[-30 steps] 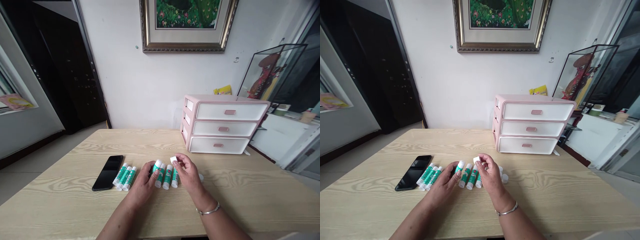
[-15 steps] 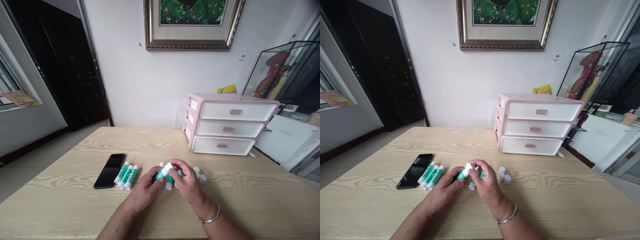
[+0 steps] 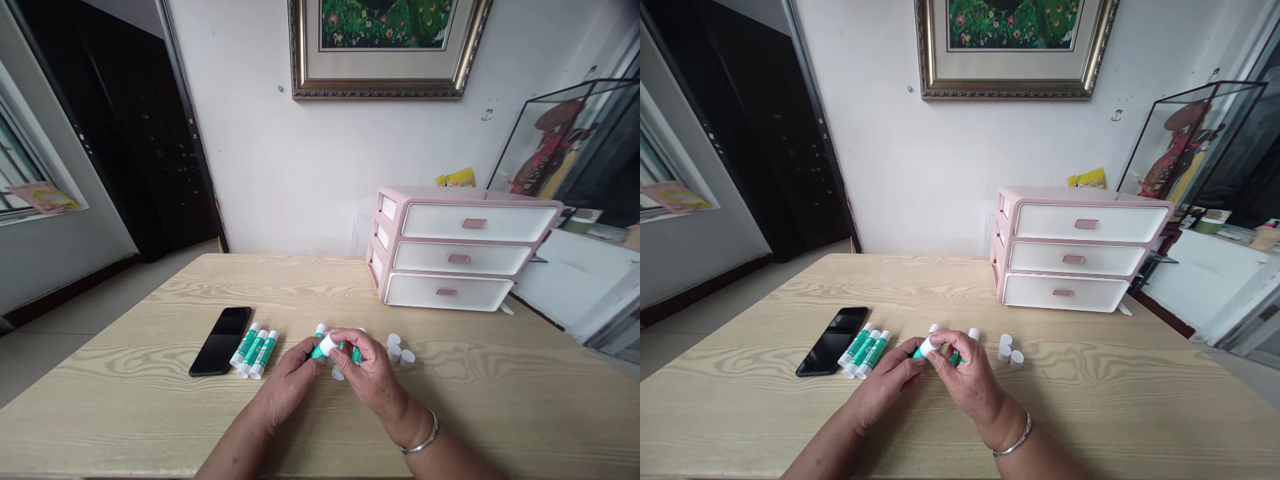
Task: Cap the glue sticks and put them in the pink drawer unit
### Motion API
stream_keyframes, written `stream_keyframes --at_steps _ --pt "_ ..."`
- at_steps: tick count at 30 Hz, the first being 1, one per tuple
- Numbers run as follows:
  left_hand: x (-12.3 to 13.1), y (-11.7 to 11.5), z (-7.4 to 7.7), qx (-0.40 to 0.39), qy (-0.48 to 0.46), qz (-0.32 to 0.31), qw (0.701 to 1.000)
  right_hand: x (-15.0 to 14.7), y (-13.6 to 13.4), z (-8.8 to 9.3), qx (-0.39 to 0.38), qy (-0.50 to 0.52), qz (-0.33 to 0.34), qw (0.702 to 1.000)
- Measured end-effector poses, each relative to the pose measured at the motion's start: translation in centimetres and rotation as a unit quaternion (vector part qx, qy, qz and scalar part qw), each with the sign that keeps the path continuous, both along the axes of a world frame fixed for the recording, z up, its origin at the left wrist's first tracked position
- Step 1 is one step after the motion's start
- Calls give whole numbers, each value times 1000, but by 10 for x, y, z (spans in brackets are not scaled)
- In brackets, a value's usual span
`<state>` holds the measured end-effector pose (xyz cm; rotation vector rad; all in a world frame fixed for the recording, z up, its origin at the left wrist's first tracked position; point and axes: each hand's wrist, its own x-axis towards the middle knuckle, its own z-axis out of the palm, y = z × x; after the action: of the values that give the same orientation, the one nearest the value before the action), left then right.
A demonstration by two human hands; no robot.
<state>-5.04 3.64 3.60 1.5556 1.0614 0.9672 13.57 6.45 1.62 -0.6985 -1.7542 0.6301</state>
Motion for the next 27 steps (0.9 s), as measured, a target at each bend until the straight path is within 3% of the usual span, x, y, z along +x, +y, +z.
stream_keyframes --at_steps 4,7,13,17,27 --pt "-2 1 -1 27 -10 19 999 1 -5 4 58 -41 18 997" --pt "-6 4 -6 17 -17 68 997 7 -4 2 65 -52 5 997" --pt "-11 5 -8 -14 -53 174 983 18 2 -1 -53 40 -140 988" --pt "-14 5 -9 -9 -55 174 983 19 8 2 -81 96 -168 978" --pt "-19 10 -18 -6 -59 198 978 22 18 4 -136 126 -230 955"
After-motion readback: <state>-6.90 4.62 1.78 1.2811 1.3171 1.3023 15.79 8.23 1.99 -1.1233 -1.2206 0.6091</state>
